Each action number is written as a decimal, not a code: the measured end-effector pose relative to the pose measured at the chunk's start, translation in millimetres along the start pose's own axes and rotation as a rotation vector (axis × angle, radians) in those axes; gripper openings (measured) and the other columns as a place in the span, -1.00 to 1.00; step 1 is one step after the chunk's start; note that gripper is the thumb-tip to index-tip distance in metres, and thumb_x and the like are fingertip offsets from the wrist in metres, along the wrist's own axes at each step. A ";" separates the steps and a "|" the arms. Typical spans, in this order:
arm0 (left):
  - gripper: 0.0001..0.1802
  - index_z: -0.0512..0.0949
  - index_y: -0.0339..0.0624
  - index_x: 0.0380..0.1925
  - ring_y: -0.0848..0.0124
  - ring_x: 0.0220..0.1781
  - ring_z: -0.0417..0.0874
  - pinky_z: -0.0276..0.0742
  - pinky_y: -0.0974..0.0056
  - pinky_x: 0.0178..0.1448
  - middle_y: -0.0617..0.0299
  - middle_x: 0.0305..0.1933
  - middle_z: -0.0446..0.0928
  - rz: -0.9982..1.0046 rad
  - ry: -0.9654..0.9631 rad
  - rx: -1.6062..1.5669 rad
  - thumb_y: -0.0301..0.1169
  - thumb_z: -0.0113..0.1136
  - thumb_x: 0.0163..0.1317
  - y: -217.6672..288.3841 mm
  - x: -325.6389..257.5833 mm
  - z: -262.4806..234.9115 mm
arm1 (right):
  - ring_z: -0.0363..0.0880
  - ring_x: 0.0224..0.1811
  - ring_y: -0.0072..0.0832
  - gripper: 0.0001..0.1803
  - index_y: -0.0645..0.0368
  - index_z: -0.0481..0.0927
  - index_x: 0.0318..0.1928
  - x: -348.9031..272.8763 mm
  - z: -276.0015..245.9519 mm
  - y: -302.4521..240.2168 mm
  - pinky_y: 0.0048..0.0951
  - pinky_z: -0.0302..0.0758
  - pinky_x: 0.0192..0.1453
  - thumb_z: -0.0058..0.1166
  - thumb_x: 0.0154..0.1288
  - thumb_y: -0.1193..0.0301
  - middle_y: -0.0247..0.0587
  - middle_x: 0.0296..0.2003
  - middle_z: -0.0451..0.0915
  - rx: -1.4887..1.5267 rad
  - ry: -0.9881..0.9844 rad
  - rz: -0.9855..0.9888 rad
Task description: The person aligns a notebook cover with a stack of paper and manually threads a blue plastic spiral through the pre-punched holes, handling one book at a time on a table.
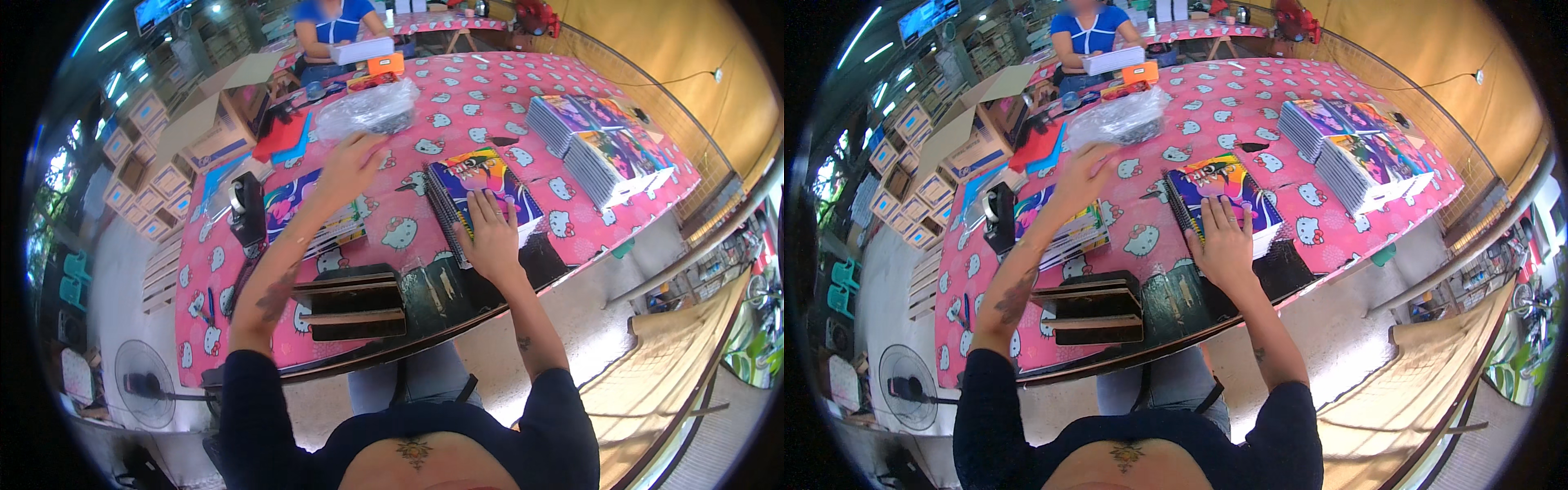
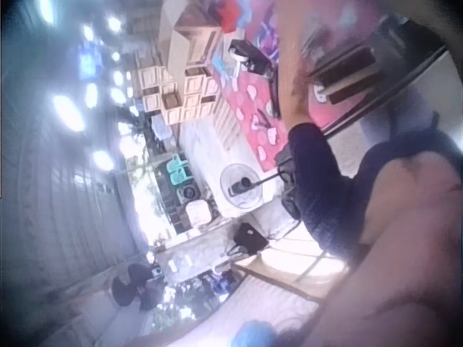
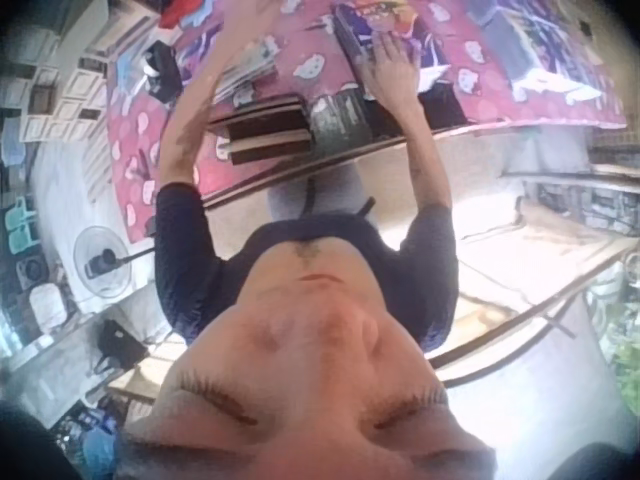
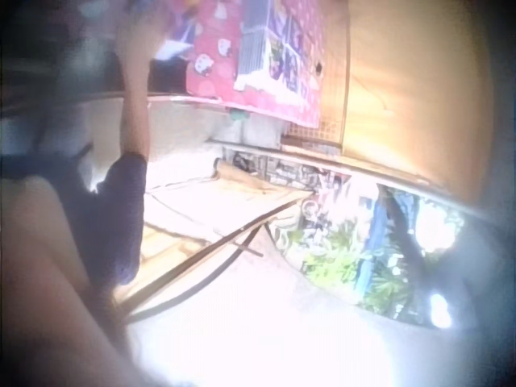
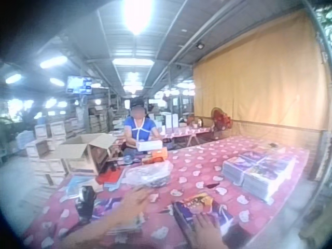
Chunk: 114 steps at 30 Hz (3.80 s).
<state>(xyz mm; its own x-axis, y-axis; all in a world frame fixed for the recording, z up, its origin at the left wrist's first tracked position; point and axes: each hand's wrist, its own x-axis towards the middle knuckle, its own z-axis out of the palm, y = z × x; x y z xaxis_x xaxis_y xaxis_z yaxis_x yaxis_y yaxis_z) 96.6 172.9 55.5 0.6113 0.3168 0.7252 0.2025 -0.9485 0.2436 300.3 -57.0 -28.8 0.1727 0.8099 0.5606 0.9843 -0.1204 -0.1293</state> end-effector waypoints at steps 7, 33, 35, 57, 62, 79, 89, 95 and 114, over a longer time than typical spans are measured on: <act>-0.64 0.60 -0.24 0.05 0.05 0.03 0.70 0.63 0.09 0.10 0.01 0.03 0.64 -0.128 -0.208 0.471 -0.41 0.24 0.24 -45.8 -167.9 -66.6 | 0.33 0.49 -0.10 -0.37 0.32 0.48 0.32 6.6 6.3 -9.5 0.24 -0.02 0.58 0.03 0.40 0.13 0.07 0.36 0.45 -0.014 0.014 0.040; -0.69 0.61 -0.13 -0.03 0.22 -0.10 0.63 0.33 0.11 -0.03 0.19 -0.19 0.58 0.043 -0.103 0.183 -0.56 0.25 0.19 140.6 -89.5 -119.1 | 0.62 -0.17 -0.62 -0.74 0.28 0.64 0.01 -43.4 31.6 -108.3 -0.52 0.52 0.00 0.31 0.35 0.50 -0.27 -0.19 0.75 1.425 -0.057 0.208; -0.67 0.61 -0.13 -0.03 0.22 -0.10 0.64 0.33 0.12 -0.02 0.19 -0.18 0.59 0.021 -0.085 0.190 -0.56 0.26 0.18 139.1 -93.1 -116.1 | 0.62 -0.17 -0.63 -0.74 0.28 0.64 0.01 -41.4 28.5 -108.6 -0.52 0.52 0.00 0.32 0.35 0.51 -0.27 -0.18 0.75 1.375 -0.048 0.212; -0.58 0.57 -0.32 0.16 -0.05 0.28 0.53 0.35 0.03 0.39 -0.18 0.20 0.55 -0.785 0.371 -0.018 -0.28 0.13 0.42 64.2 -276.0 -76.1 | 0.48 0.19 -0.40 -0.38 0.26 0.38 0.36 -46.1 66.5 -119.8 -0.37 0.38 0.31 0.29 0.40 0.31 -0.13 0.17 0.52 1.368 -0.194 0.177; -0.70 0.62 -0.30 -0.04 -0.01 0.06 0.61 0.50 -0.04 0.16 -0.03 0.05 0.61 -0.626 0.038 0.861 -0.32 0.22 0.34 -38.4 -308.4 -103.4 | 0.39 0.26 -0.37 -0.35 0.28 0.37 0.36 -43.3 62.3 -112.2 -0.29 0.31 0.36 0.28 0.39 0.25 -0.10 0.20 0.48 1.387 -0.107 0.161; -0.55 0.52 -0.28 0.11 -0.01 -0.01 0.62 0.57 0.02 0.05 -0.02 -0.11 0.57 -0.457 0.133 0.511 -0.61 0.20 0.17 43.0 -260.2 -105.9 | 0.66 -0.28 -0.31 -0.87 0.04 0.65 -0.18 20.4 34.6 -226.7 -0.23 0.42 -0.26 0.22 0.28 0.34 -0.31 -0.40 0.64 0.643 0.060 -0.479; -0.65 0.63 -0.25 0.10 0.22 -0.35 0.57 0.53 0.18 -0.26 0.10 -0.33 0.55 -0.597 0.261 0.307 -0.51 0.24 0.30 90.1 -237.6 -111.1 | 0.65 -0.30 -0.27 -0.92 0.03 0.64 -0.21 23.2 29.5 -228.8 -0.21 0.42 -0.27 0.19 0.33 0.35 -0.29 -0.40 0.63 0.684 -0.017 -0.456; -0.80 0.71 -0.31 -0.08 0.34 -0.36 0.64 0.54 0.29 -0.26 0.07 -0.36 0.64 -0.564 0.355 0.133 -0.48 0.30 0.33 102.9 -238.0 -103.8 | 0.67 -0.29 -0.26 -0.92 0.03 0.63 -0.21 24.9 27.5 -228.8 -0.20 0.43 -0.27 0.17 0.34 0.35 -0.28 -0.38 0.64 0.681 -0.035 -0.449; -0.80 0.69 -0.25 -0.32 0.08 -0.49 0.64 0.50 0.09 -0.38 0.05 -0.48 0.62 -0.676 0.154 0.250 -0.32 0.27 0.36 105.1 -222.7 -122.3 | 0.67 -0.29 -0.26 -0.91 0.04 0.62 -0.21 24.6 28.9 -229.6 -0.21 0.44 -0.27 0.17 0.34 0.34 -0.28 -0.37 0.64 0.653 -0.025 -0.439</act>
<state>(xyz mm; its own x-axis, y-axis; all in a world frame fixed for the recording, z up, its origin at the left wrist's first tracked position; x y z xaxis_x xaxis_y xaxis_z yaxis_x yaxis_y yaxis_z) -111.8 2.9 -1.6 0.1808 0.8119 0.5552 0.6766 -0.5123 0.5289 77.5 7.2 -9.0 -0.2351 0.7191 0.6539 0.7400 0.5686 -0.3592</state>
